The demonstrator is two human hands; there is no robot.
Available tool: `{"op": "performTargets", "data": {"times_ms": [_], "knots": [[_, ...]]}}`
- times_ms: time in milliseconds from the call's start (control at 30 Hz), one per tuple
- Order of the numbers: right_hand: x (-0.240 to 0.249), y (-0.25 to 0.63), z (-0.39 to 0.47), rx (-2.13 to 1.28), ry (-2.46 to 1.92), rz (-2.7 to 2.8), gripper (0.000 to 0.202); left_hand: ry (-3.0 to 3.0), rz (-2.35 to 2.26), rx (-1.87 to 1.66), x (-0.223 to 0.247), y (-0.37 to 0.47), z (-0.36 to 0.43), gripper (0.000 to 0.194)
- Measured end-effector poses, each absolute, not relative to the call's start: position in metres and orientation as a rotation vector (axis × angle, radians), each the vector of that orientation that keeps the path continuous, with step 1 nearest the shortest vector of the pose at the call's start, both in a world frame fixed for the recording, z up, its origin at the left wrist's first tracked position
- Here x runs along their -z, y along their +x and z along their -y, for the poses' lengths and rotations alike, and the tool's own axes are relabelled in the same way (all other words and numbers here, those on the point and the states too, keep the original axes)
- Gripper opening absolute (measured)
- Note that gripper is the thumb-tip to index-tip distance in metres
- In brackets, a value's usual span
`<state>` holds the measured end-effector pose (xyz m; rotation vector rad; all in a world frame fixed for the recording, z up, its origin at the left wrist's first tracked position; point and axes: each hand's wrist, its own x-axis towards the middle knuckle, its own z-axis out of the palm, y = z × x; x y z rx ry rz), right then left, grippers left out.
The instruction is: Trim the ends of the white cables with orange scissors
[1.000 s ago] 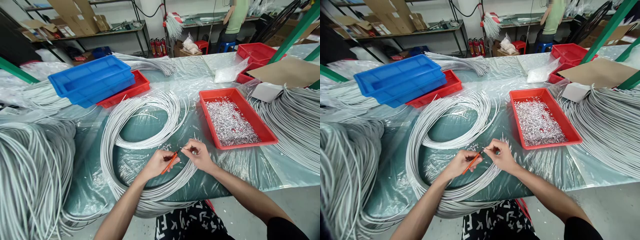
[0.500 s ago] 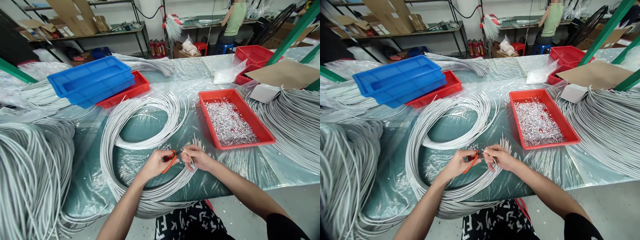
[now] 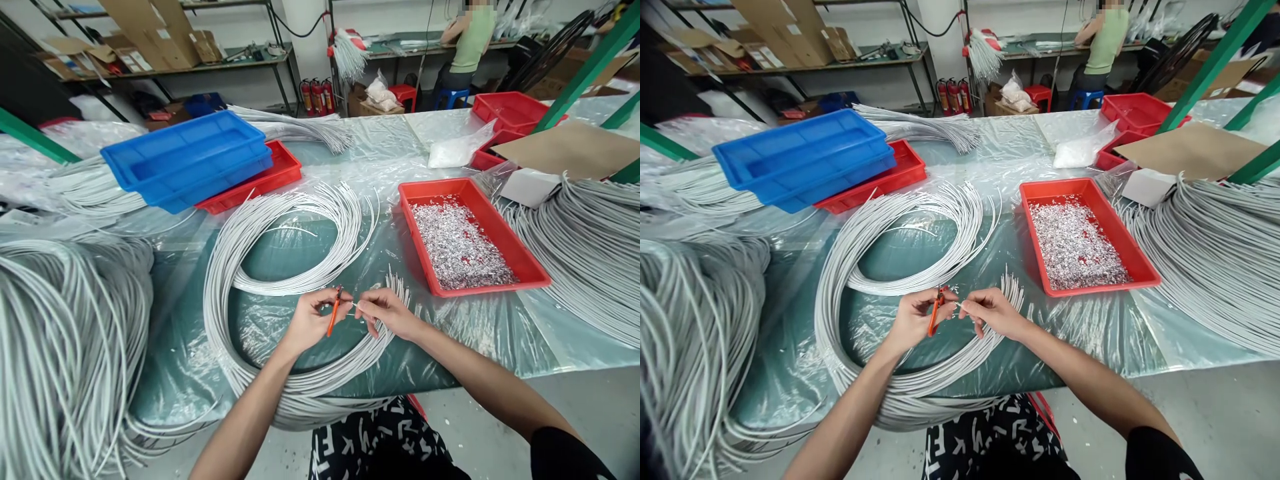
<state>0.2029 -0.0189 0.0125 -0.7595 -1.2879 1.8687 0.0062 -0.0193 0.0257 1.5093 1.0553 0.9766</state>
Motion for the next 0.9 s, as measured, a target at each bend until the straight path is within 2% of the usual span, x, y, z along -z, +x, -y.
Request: {"op": "performTargets", "data": {"times_ms": [233, 467, 900], "knots": [[-0.009, 0.203, 0.017, -1.735, -0.785, 1.454, 0.038, 1.502, -1.011, -0.907, -0.034, 0.01, 0.019, 0.023], [-0.005, 0.198, 0.021, -1.622, -0.748, 1.435, 0.029, 1.254, -0.926, -0.795, -0.036, 0.009, 0.017, 0.032], [-0.007, 0.192, 0.029, -1.003, -0.904, 1.639, 0.021, 1.285, -0.992, -0.879, -0.032, 0.013, 0.016, 0.025]]}}
